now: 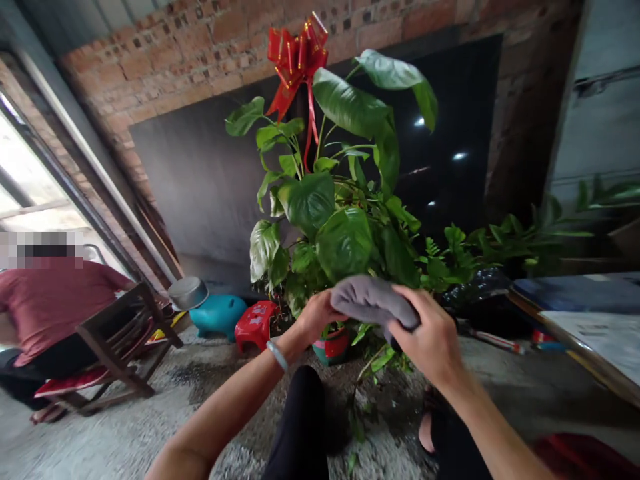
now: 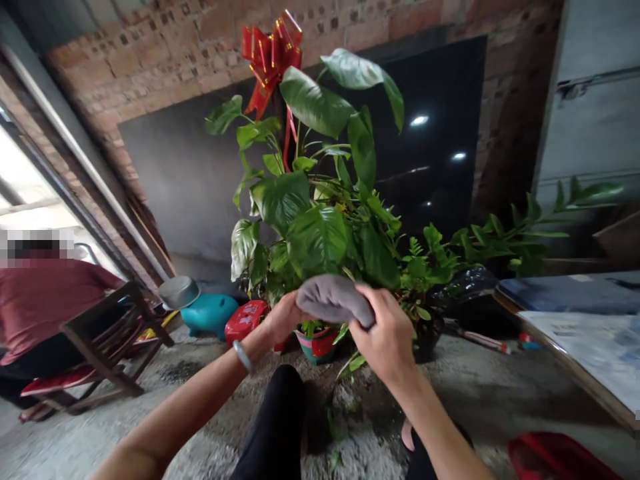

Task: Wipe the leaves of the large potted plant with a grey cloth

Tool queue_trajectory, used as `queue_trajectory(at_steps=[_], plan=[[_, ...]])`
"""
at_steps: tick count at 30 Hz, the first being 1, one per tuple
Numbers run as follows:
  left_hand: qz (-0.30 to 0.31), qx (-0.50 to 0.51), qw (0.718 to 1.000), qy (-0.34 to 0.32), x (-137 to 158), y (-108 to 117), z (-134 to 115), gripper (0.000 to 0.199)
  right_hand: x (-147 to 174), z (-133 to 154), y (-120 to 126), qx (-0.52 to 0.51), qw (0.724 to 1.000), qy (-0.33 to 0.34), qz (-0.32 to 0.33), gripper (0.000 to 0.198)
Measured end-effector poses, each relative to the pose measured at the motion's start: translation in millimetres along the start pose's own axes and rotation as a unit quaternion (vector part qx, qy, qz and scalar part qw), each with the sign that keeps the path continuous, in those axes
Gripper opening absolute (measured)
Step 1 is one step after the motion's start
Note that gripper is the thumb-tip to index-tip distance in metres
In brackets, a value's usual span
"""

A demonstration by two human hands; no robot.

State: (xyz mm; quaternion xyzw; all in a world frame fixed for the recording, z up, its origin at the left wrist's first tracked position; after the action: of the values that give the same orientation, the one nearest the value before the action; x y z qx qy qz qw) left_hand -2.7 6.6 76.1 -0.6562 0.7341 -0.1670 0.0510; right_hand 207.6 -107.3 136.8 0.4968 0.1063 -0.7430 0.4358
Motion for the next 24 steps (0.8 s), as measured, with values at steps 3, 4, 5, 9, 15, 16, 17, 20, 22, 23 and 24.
queue_trajectory(at_steps=[3,4,5,9,15,16,17,20,22,23,24], plan=[[-0.096,-0.076,0.987,-0.101,4.3,51.2,-14.8,0.017,51.9,-18.4,7.5,-0.031,0.996,-0.066,0.052,0.035],[-0.151,-0.081,0.973,-0.152,3.5,66.6,-28.3,0.022,56.5,-17.1,6.6,-0.043,0.993,-0.082,0.074,0.032],[-0.201,-0.076,0.956,-0.198,1.4,78.6,-42.2,0.029,54.1,-11.2,3.8,-0.056,0.99,-0.089,0.09,0.031],[-0.246,-0.031,0.948,-0.197,-33.8,82.6,-64.1,0.041,-5.7,34.7,-24.4,-0.088,0.993,-0.039,0.065,0.036],[-0.185,-0.029,0.978,-0.089,-64.8,66.1,-31.0,0.021,-59.3,30.3,-94.7,0.031,0.991,-0.065,0.11,0.049],[-0.18,-0.024,0.979,-0.089,-63.9,69.7,-28.7,0.023,-53.2,21.7,-101.3,0.048,0.983,-0.085,0.155,0.046],[-0.175,-0.019,0.98,-0.089,-62.7,74.0,-27.5,0.024,-45.9,14.6,-103.1,0.051,0.975,-0.103,0.189,0.044],[-0.153,0.0,0.985,-0.081,-59.6,82.3,-27.4,0.022,-41.2,11.9,-85.3,0.012,0.981,-0.126,0.145,0.042],[-0.126,0.022,0.989,-0.07,-59.6,77.5,-26.6,0.017,-54.4,23.5,-74.1,-0.005,0.994,-0.094,0.056,0.05],[-0.11,0.035,0.991,-0.065,-59.8,72.5,-25.5,0.015,-62.2,29.6,-74.8,-0.003,0.997,-0.074,0.028,0.054],[-0.096,0.044,0.993,-0.06,-59.6,67.2,-23.9,0.013,-68.9,34.0,-80.5,0.004,0.998,-0.059,0.023,0.056]])
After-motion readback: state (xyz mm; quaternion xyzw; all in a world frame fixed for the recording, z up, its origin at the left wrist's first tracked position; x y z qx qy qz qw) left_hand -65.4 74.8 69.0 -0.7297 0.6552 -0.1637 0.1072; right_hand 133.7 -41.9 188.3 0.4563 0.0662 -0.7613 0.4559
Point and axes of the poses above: each hand's wrist, its own x-axis away from the middle knuckle, its own y-axis out of the back of the hand, z = x × y, the point moved 7 cm from there along -x, towards the middle knuckle, and after that the axes turned 9 degrees about -x, right-handed, at the moved point
